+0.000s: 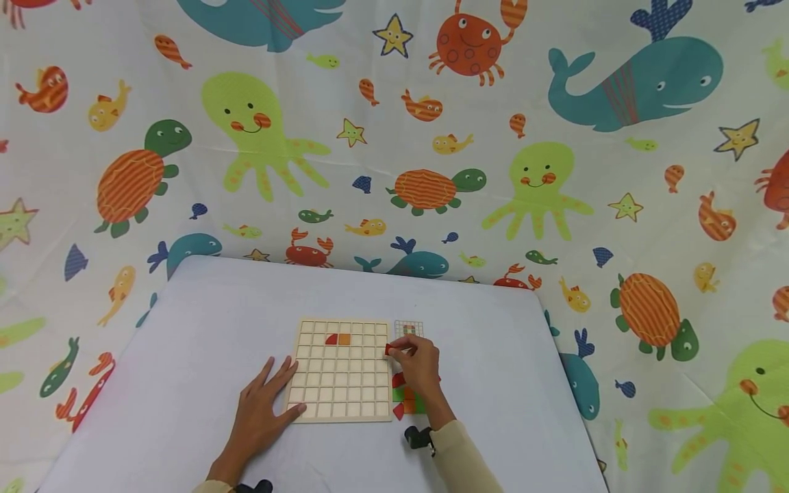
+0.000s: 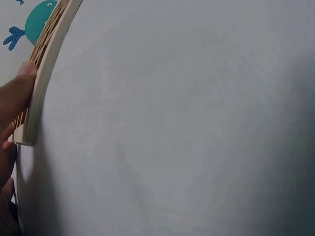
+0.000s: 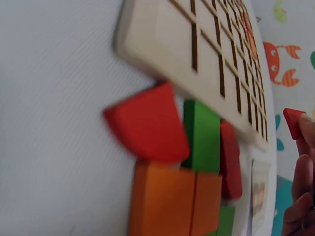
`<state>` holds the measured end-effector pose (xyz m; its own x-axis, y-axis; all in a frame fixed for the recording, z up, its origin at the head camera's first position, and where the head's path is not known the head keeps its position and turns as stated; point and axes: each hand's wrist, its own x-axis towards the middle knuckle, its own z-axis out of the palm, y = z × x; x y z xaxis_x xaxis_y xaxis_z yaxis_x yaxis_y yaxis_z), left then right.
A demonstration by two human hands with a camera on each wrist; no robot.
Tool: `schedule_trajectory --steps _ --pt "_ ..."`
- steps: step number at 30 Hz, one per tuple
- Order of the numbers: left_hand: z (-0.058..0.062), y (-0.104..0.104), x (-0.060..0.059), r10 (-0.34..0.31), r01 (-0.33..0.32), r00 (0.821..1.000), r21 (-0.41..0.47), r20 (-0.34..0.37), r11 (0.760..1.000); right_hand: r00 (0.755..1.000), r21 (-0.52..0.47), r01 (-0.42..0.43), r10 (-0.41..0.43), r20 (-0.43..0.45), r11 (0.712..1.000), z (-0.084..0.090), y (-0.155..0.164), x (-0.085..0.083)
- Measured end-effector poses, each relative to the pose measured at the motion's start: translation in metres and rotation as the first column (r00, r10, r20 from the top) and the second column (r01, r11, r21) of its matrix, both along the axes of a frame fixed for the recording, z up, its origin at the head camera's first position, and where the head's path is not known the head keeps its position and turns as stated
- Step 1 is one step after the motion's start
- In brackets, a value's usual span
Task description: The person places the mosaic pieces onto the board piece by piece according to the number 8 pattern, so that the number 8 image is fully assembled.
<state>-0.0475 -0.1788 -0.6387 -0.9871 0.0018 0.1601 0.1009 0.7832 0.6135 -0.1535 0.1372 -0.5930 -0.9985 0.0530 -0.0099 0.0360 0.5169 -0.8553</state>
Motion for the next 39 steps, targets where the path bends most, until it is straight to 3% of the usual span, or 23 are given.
schedule_trajectory --steps 7,25,39 --pt "-0.001 0.0 0.001 -0.002 0.002 1.0 0.006 -0.002 1.0 0.998 -0.019 -0.06 0.059 -0.038 0.998 -0.006 -0.022 -0.011" --pt "0.001 0.001 -0.001 -0.001 0.001 1.0 -0.001 0.009 1.0 0.998 0.135 -0.055 0.057 -0.006 0.989 -0.012 -0.064 -0.03" --pt "0.003 0.0 0.0 0.002 -0.002 1.0 -0.002 -0.003 1.0 0.997 0.224 -0.079 0.074 0.033 0.971 -0.012 -0.077 -0.038"
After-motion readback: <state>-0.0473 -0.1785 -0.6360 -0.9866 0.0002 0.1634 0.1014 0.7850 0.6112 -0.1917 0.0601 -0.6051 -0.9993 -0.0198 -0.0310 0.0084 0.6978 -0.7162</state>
